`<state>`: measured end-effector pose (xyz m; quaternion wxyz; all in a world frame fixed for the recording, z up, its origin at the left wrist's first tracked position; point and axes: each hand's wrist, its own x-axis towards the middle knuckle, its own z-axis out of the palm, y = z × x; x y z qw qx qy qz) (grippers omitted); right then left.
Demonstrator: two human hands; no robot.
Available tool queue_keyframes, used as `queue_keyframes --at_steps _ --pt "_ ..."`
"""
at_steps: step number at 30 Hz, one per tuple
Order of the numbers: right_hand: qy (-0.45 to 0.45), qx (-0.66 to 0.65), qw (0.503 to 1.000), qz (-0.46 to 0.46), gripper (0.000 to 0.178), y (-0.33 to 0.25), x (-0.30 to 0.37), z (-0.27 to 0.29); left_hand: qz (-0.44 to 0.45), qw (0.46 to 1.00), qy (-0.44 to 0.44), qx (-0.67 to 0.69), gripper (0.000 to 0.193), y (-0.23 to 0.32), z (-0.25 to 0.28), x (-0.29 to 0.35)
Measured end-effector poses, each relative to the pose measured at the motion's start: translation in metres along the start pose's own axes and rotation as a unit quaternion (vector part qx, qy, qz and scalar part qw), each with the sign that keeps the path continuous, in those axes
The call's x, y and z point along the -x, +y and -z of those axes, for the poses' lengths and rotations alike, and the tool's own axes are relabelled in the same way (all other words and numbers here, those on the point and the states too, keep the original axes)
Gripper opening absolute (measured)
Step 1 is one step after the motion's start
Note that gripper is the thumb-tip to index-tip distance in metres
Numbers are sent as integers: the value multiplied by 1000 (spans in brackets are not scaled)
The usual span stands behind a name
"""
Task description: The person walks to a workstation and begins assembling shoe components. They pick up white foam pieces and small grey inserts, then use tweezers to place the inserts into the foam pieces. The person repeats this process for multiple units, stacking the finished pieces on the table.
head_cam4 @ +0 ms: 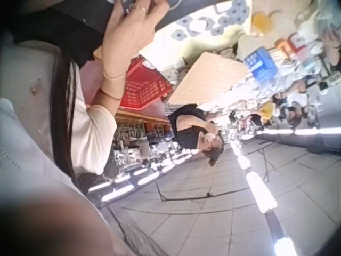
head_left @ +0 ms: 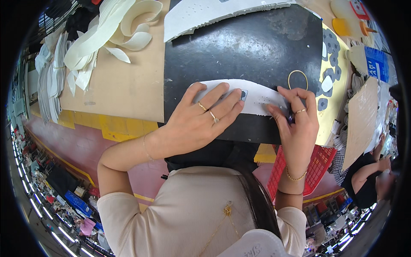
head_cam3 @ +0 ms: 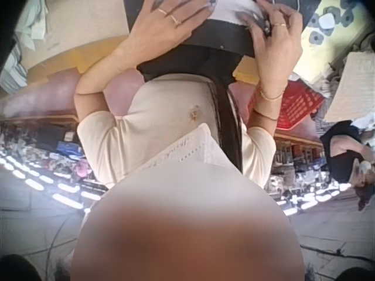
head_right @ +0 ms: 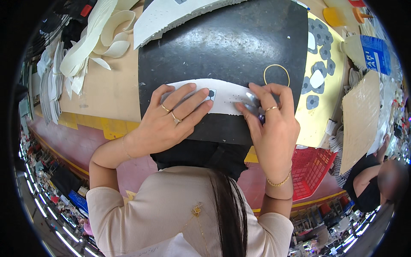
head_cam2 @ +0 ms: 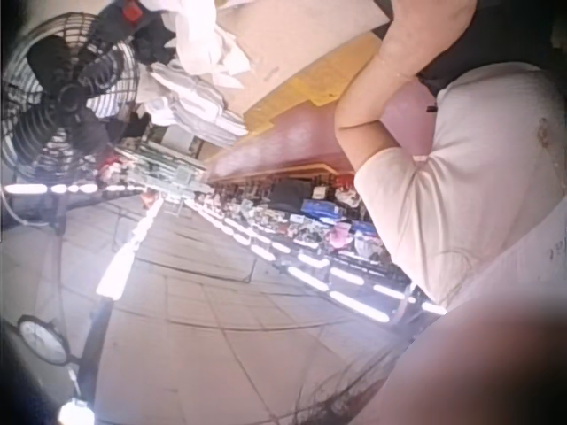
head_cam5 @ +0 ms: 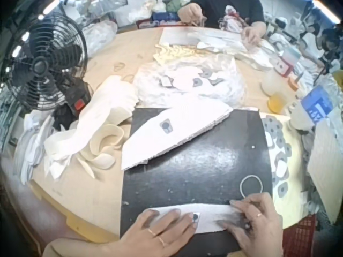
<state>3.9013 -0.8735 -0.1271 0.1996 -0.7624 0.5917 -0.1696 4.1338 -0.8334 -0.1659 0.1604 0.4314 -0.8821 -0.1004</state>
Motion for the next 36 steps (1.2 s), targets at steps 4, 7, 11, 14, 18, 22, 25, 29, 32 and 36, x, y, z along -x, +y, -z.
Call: queue_keyframes --at_steps 4,7,11,14,18,22,25,29,32,36 --pt "-14 2 1000 -23 42 -7 -10 -4 -1 1000 20 17 57 -1 -2 -6" --pt "-81 12 992 -100 36 -9 -15 -1 8 1000 8 17 58 3 1 -9" --pt "-148 -28 988 -38 32 -10 -20 11 11 1000 4 23 53 6 2 -13" --pt "-118 -167 978 30 31 -13 -11 14 38 997 33 65 50 7 5 -19" --pt "-164 -278 946 34 36 -23 4 10 92 981 75 151 50 14 2 -17" --pt "-185 -349 919 18 31 -13 4 7 180 946 141 230 39 22 -4 -17" --pt "-58 -235 970 -24 25 -9 3 -4 207 931 173 246 28 22 -10 -19" --pt "-5 -185 982 -33 21 -9 1 -17 188 935 180 242 27 20 -12 -18" --pt "-21 -172 983 -60 19 -15 -3 -22 190 937 182 229 27 21 -11 -20" --pt "-50 -115 988 -89 20 -21 -8 -20 196 933 196 230 28 22 -14 -20"
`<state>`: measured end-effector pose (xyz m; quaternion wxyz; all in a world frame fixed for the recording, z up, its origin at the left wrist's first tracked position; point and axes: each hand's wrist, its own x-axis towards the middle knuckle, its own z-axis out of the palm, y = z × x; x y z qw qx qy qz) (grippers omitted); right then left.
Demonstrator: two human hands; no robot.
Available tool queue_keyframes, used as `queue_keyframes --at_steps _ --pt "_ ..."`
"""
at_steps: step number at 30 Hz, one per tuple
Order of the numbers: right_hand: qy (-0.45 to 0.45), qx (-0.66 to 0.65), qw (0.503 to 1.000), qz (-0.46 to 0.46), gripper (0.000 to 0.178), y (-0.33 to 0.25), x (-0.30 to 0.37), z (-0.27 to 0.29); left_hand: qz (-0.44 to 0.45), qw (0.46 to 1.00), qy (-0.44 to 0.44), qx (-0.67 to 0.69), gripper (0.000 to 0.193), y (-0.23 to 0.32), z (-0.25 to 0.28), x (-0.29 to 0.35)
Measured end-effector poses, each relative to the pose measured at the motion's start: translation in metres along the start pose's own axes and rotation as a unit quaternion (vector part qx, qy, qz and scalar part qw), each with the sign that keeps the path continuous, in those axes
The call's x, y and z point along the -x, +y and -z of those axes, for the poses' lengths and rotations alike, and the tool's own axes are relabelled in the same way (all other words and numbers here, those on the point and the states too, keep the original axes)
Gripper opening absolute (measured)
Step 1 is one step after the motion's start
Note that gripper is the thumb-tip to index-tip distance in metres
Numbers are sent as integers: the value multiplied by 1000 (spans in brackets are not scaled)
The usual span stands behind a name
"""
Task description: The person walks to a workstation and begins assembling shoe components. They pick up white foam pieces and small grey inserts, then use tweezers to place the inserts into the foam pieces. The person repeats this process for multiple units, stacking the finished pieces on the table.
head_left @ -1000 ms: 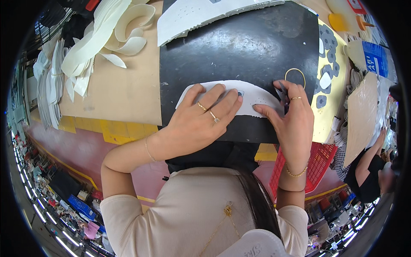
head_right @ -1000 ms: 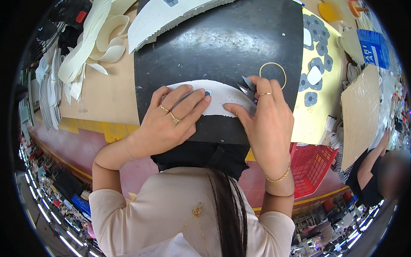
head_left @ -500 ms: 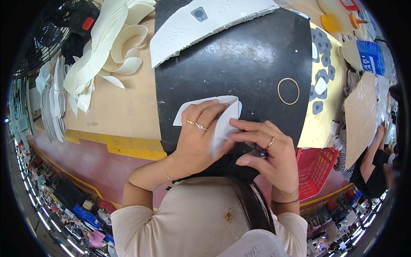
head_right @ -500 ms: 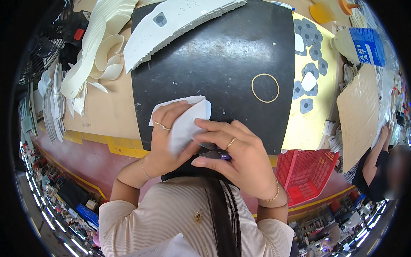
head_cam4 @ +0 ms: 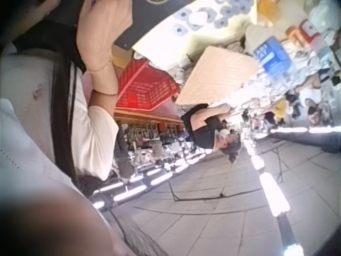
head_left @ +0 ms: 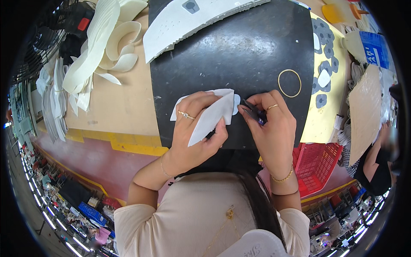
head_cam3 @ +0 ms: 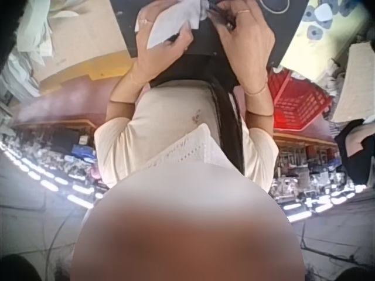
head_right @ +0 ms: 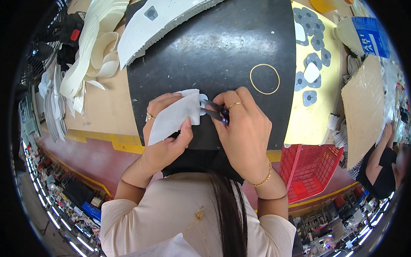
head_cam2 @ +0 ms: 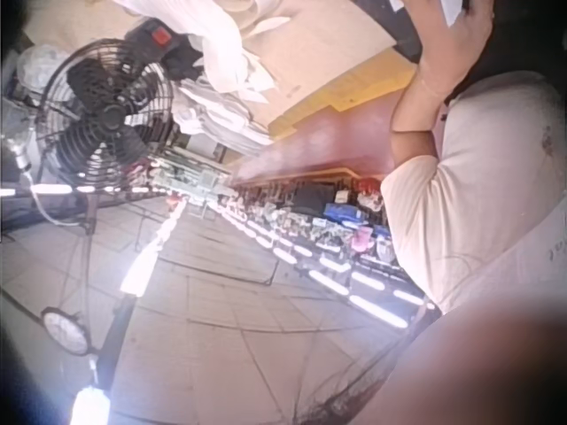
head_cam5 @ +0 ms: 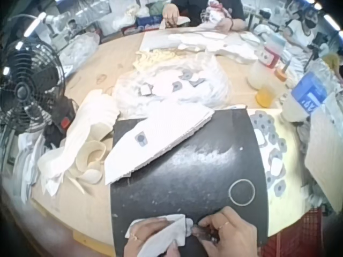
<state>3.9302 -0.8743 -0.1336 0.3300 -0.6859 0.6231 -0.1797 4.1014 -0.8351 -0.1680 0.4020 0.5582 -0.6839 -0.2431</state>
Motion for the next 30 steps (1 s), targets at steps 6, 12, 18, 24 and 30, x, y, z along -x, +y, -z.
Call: queue_keyframes --at_steps 6,12,18,24,30 --pt "40 -45 998 -27 37 12 -1 13 22 1000 12 18 33 -3 1 1" --pt "82 19 996 38 50 30 -5 30 35 999 -3 -5 39 1 3 1" --pt "128 286 930 194 40 17 -35 70 9 1000 16 -14 28 1 -2 1" --pt "235 563 744 273 17 16 -119 129 5 1000 18 -13 28 0 -2 0" --pt "205 660 683 238 15 19 -188 153 68 993 67 69 62 -7 -7 11"
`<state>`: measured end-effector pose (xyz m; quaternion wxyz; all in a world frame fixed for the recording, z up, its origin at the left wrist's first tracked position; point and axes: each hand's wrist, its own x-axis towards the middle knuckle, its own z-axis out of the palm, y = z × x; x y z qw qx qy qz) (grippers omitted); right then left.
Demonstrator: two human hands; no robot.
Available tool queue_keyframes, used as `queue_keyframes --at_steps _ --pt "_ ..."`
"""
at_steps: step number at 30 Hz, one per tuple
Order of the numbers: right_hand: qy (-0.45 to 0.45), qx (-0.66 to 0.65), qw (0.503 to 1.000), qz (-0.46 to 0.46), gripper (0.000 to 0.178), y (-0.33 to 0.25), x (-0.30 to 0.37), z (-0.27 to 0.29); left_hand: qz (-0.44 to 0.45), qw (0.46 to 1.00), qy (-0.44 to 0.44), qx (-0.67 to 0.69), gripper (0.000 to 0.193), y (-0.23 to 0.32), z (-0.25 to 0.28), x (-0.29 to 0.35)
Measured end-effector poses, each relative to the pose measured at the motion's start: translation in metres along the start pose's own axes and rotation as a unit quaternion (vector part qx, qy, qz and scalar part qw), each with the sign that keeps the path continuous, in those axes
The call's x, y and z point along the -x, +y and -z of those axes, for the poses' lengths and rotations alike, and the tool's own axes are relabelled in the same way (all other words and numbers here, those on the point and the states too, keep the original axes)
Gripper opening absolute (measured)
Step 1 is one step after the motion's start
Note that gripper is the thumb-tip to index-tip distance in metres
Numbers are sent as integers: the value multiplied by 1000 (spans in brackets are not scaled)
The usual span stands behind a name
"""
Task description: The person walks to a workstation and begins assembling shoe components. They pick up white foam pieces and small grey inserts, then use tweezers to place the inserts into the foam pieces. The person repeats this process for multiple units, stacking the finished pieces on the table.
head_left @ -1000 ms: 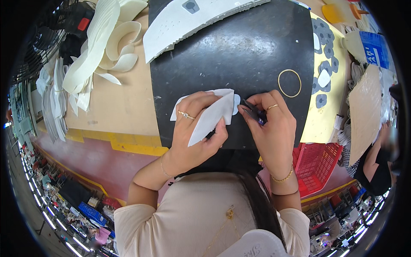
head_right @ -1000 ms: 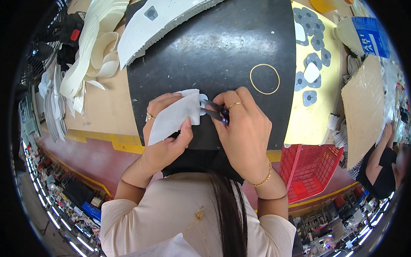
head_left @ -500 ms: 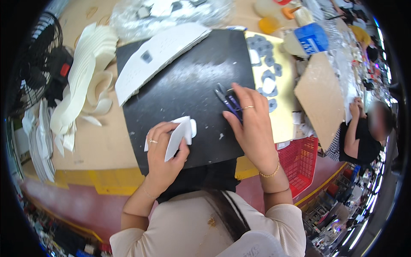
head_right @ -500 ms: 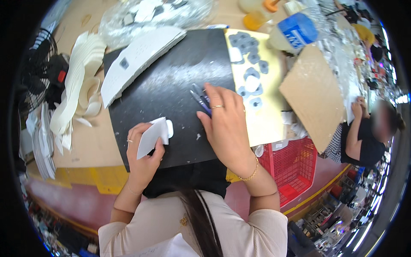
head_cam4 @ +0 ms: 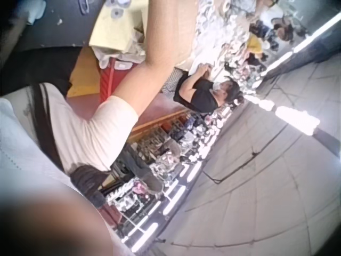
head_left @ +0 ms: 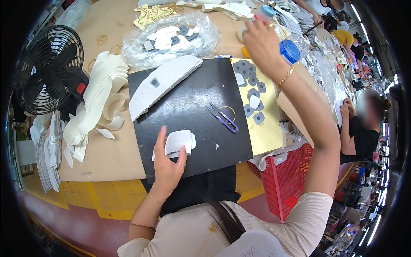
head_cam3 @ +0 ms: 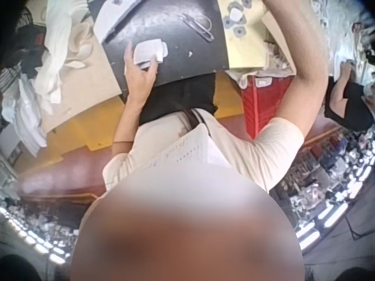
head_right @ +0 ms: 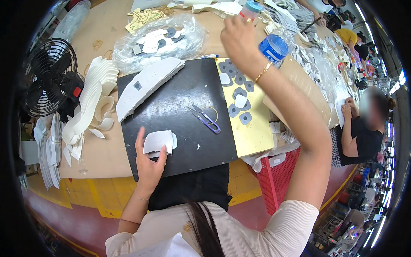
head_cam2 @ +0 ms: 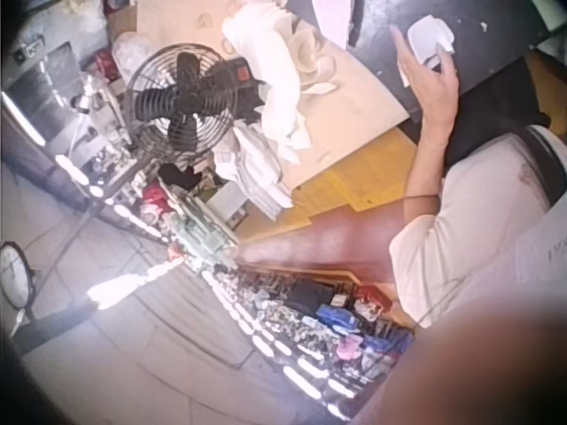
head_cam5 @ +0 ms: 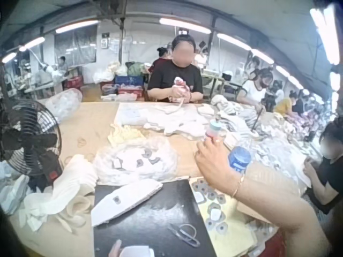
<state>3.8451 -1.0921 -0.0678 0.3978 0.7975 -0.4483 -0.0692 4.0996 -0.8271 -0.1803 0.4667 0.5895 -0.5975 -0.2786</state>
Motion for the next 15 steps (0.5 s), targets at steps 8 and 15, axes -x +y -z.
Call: queue_keyframes --at_steps 8,15 --pt "-6 -170 979 -113 15 70 -4 33 -88 995 15 -44 92 -14 -5 4" --pt "30 -217 917 -333 46 66 85 41 -101 994 21 -48 92 -17 1 8"
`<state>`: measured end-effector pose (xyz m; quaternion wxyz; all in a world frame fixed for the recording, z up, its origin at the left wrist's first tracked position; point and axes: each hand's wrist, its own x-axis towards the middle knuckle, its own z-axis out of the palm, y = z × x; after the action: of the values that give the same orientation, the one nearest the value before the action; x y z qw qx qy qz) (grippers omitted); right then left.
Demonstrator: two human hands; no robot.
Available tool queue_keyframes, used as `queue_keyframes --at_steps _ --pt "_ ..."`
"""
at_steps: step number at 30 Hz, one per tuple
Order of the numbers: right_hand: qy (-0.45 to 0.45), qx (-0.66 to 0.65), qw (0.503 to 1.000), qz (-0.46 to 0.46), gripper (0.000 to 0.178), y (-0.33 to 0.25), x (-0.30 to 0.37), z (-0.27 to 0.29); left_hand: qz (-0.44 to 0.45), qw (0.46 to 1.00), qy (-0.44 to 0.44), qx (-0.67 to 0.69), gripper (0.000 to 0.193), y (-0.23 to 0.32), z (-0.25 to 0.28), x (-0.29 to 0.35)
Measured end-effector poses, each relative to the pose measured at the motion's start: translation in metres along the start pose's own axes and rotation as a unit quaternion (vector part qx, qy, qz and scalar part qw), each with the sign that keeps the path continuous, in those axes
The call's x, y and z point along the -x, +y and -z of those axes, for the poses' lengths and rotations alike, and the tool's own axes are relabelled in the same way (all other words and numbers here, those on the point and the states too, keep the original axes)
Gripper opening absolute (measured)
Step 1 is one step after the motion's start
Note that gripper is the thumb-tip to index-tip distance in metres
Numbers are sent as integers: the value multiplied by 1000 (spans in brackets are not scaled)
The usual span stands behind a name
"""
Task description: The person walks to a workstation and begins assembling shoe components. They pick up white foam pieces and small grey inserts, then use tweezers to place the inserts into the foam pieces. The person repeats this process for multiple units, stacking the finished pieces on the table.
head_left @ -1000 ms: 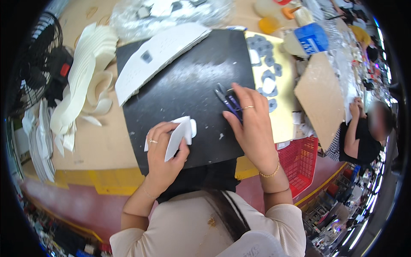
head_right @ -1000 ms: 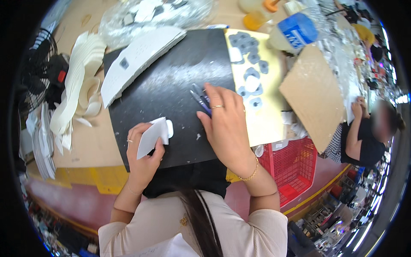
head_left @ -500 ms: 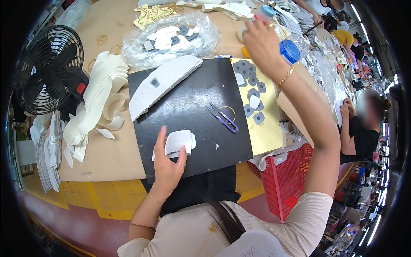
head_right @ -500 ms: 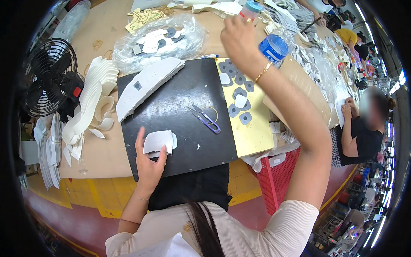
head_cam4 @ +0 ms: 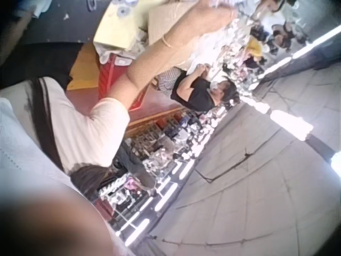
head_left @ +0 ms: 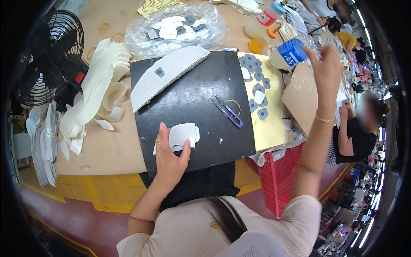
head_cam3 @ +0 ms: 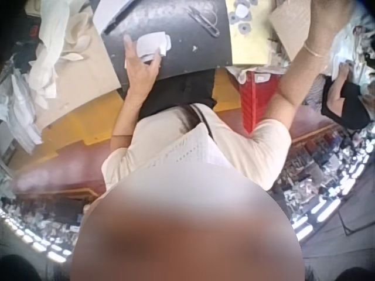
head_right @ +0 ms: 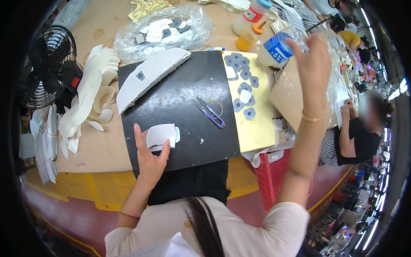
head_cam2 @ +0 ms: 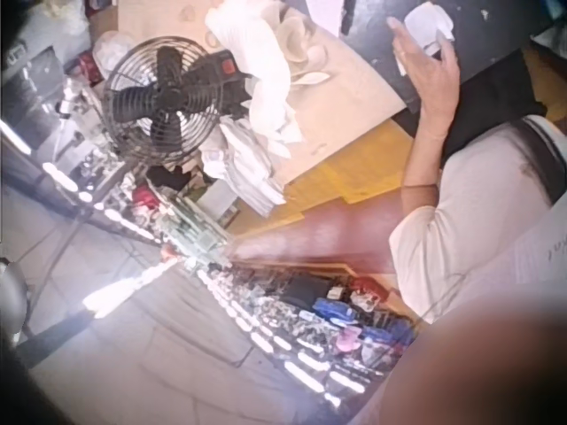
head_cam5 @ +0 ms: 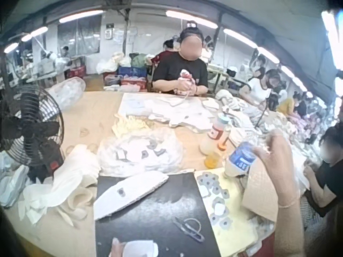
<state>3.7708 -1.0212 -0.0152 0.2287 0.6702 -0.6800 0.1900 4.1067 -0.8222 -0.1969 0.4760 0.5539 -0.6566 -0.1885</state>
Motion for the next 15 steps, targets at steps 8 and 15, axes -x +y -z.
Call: queue_keyframes --at_steps 8,15 --pt "-90 -426 869 -234 90 48 21 -89 -47 996 -30 -69 84 9 0 -11" --pt "-86 -430 876 -199 47 40 18 -102 -53 997 -27 -47 59 12 -2 -19"
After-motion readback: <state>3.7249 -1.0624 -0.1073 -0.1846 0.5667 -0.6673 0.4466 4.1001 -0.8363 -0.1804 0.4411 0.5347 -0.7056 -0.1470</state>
